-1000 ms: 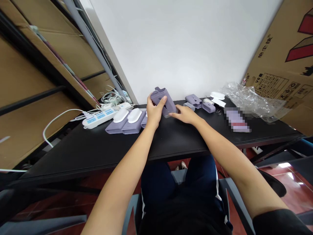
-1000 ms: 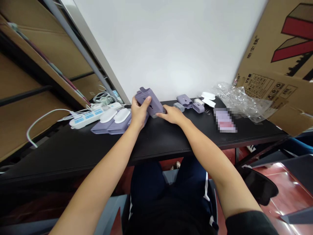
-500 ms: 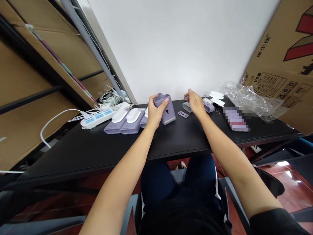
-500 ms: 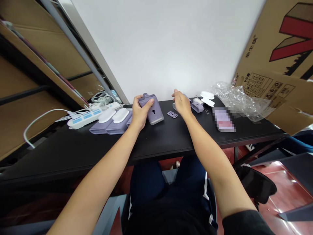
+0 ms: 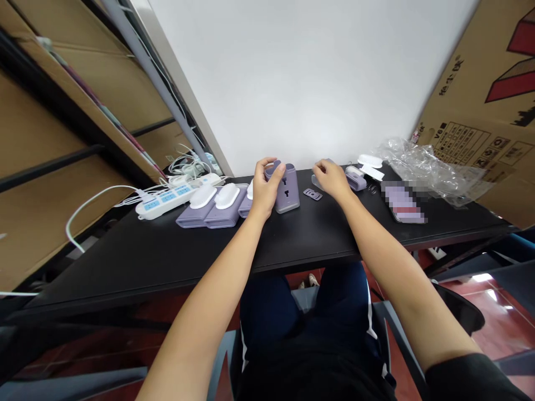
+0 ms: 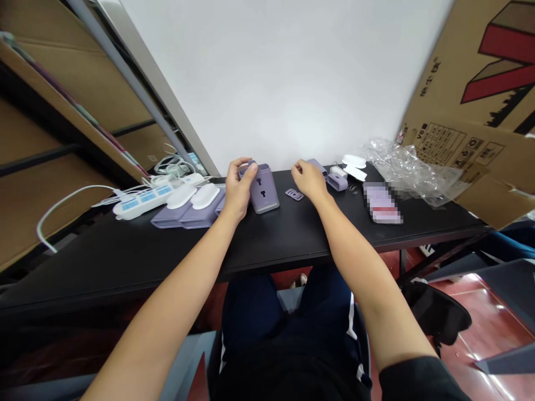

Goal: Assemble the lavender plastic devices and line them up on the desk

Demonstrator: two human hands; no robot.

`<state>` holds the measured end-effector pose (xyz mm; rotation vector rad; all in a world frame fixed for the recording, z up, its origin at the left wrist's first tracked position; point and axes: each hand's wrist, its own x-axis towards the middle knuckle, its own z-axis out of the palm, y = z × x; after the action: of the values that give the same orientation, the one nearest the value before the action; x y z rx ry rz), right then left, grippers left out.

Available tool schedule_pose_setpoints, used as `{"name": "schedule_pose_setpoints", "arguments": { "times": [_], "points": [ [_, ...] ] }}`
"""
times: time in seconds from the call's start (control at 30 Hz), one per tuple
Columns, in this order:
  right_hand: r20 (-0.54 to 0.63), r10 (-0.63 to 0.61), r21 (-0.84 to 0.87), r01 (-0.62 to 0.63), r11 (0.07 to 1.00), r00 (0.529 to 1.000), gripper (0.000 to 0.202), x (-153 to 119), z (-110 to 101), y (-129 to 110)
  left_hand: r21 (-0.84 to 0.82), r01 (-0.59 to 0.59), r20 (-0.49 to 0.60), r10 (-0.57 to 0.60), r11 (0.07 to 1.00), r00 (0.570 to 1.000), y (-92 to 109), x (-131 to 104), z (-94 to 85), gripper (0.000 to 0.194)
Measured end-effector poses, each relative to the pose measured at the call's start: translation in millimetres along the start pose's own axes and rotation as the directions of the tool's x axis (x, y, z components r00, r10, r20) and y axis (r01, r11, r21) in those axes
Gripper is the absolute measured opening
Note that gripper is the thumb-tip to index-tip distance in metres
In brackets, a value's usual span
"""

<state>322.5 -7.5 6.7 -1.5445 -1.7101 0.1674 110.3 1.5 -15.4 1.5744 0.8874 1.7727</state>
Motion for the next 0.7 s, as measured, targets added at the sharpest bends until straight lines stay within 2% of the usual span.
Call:
{"name": "schedule_pose_setpoints", "arguments": {
  "times": [0.17, 0.33, 0.43, 0.7],
  "points": [
    [-0.205, 0.112, -0.216, -0.156, 0.964, 0.972, 0.030, 9.0, -22.9, 18.5, -0.053, -0.014, 0.032, 0.016, 0.999, 0.999, 0.1, 0.7, -0.3, 0.052],
    [-0.358, 0.285, -0.274, -0.392, 0.878, 0.889, 0.030, 17.7, -46.7, 54.4, -0.096, 0.002, 0.031, 0.001, 0.995, 1.000, 2.7, 0.8, -0.2, 0.058],
    [-0.371, 0.365, -0.271, -0.475, 0.837, 0.854, 0.029, 19.6, -50.5, 68.2, -0.084, -0.002, 0.024, 0.004, 0.996, 1.000, 3.6, 0.6, -0.7, 0.056],
    [-0.283, 0.456, -0.313, -0.530, 0.788, 0.844, 0.027, 20.9, -45.9, 74.7, -0.042, -0.017, 0.008, 0.017, 0.999, 1.000, 4.0, 0.2, -0.3, 0.055]
  ]
}}
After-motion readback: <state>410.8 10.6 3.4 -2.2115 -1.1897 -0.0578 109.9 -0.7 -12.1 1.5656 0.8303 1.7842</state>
